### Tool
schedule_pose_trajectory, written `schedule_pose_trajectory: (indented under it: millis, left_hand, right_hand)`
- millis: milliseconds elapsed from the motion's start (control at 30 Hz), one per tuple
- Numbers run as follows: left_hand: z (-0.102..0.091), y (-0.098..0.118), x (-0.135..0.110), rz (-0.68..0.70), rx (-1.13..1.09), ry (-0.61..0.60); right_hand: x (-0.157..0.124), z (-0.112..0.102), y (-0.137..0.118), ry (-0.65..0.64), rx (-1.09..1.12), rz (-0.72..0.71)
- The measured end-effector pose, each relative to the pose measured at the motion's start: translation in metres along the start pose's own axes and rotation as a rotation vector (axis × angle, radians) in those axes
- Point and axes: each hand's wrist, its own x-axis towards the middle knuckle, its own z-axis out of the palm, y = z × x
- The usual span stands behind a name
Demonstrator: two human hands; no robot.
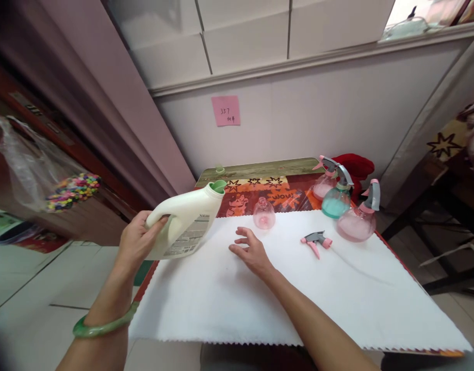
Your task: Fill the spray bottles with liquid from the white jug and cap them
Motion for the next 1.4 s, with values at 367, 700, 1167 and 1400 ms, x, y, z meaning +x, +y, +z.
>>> schedule_pose_trajectory:
  millis: [367,700,1167,1400]
  left_hand:
    - [0.006,0.000,-0.007,0.281,-0.132,-0.119]
    - [0.048,-0.008,-0.087,-0.262,-0.601,0.678]
    - [0.112,0.013,-0.117,-0.858,-2.301,-0.222]
    - [0.126,0.046,-0.096,-0.373,-2.324,-0.355]
  right_hand:
    - [0.041,0.029,-0.029,-0.169,0.370,-0.020]
    - [0.040,0.031,-0.033,-0.185,0.413,-0.057]
    - [0.025,0.050,-0.052,-0.035,0.457,-0.167]
    - [0.030,0.044,-0.079,0.042,0.554,-0.258]
